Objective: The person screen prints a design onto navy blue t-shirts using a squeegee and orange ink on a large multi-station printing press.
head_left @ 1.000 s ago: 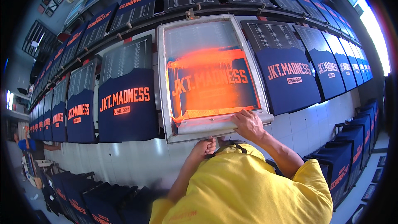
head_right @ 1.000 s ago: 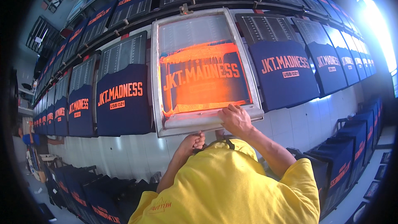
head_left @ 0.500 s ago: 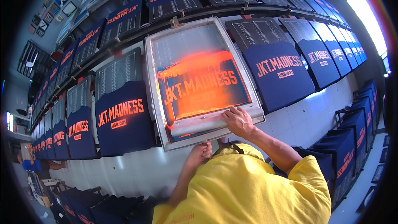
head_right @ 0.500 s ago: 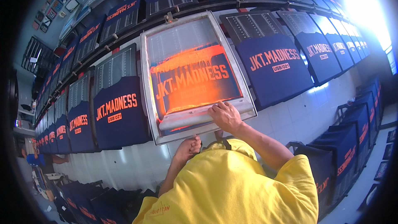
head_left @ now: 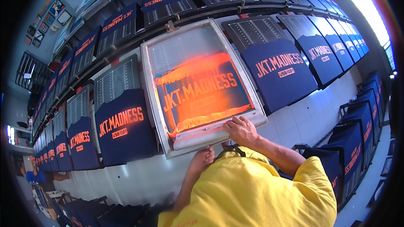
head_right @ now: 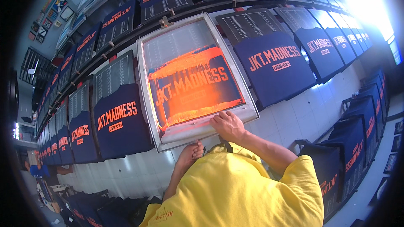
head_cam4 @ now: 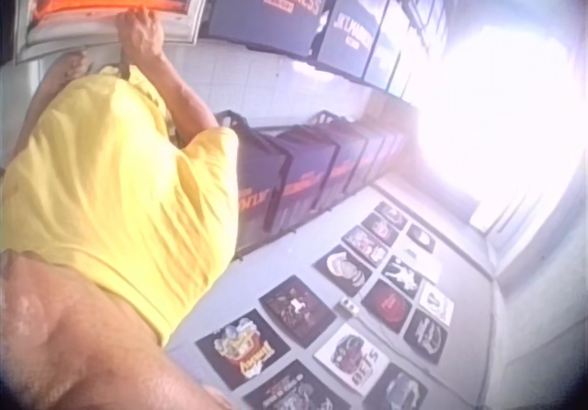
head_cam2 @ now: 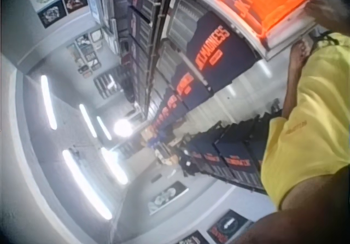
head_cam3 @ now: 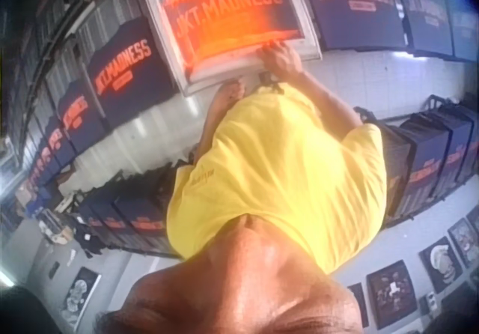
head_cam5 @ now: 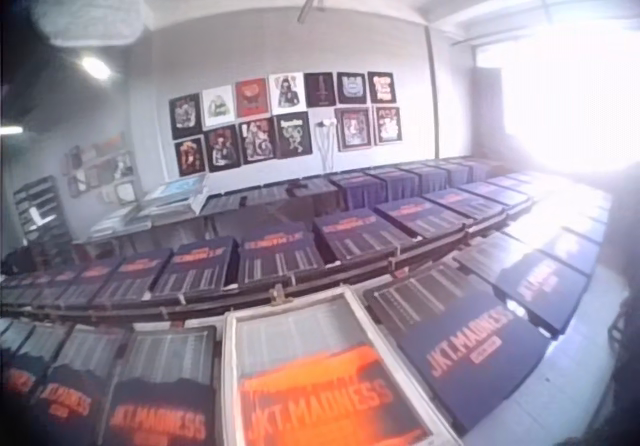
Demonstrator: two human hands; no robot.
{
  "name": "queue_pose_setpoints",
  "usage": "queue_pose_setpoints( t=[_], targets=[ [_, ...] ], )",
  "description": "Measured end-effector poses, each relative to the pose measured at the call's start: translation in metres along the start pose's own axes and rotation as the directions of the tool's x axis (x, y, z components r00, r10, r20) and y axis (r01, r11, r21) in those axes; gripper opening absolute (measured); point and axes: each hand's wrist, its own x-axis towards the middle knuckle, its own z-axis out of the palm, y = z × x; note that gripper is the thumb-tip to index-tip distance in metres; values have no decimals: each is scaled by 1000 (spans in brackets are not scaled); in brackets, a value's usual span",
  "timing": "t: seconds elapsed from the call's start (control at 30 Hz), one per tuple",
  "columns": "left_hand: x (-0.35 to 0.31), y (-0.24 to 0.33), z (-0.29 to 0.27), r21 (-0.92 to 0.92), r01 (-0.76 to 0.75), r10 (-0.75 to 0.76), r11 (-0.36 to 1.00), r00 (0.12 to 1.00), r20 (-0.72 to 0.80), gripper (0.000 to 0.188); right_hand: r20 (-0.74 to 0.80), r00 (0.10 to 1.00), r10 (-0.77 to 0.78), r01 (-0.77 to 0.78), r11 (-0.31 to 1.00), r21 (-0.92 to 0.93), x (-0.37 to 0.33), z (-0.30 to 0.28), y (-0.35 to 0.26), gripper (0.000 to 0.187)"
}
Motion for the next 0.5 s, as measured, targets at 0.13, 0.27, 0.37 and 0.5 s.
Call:
queue_pose_setpoints(
  t=[0.13,0.27,0.37,0.5],
  targets=[
    [1,-1,-2,-27,-13,13,1000,1000,-18,9,-30,999,-9,10,999,37,-3,-4,-4,17],
    [1,-1,-4,-26,-3,4,1000,999,38,14,-86,996,-16,22,998,65,4,-8,0,21],
    [-2,1,4,70,-34,31,997,999,36,23,-132,991,-4,12,998,61,22,-4,16,25],
    [4,-13,6,364,-160,200,917,977,-76,40,-186,983,-10,20,998,53,58,-2,35,30]
  ],
)
